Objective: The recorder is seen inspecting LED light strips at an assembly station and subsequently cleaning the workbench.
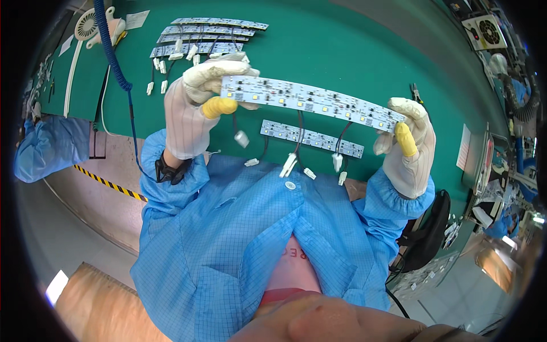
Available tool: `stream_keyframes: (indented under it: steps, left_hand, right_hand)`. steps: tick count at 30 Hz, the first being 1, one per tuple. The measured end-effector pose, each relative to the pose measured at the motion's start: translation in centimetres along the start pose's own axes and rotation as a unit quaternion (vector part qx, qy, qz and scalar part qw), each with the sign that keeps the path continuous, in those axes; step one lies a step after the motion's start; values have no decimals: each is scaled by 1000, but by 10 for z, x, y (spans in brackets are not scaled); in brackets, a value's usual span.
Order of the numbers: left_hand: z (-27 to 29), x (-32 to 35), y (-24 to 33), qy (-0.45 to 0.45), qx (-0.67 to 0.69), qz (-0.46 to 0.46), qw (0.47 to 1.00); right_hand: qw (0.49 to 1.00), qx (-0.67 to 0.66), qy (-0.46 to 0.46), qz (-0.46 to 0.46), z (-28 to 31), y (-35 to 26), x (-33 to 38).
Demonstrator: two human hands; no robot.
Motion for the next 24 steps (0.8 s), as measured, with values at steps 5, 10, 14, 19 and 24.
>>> stream_keyframes:
  steps: [5, 10, 14, 19, 24]
  left_hand:
    - [6, 0, -5, -9, 7, -10, 1000]
    - [9, 2, -8, 38, 17, -7, 999]
    - [11, -4, -6, 47, -68, 51, 995]
    - [7, -7, -3, 26, -183, 20, 983]
    - [10, -8, -8, 34, -154, 40, 987]
  right_hand:
    - [1000, 2, 18, -23, -7, -4, 4]
    - [1000, 25, 3, -14, -8, -7, 7]
    - [999, 27, -44, 16, -8, -11, 6]
    - [990, 50, -107, 75, -4, -6, 1]
    - [994, -43, -98, 25, -5, -5, 4]
Point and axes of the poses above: each hand's wrist, its own x-axis away from the middle knuckle, its own z-axis out of the back of the hand, y = z × x, the point moved 3 cm from there along -x, towards the middle knuckle, and after that the axes turned 12 degrees about y, right-handed, at the moved point
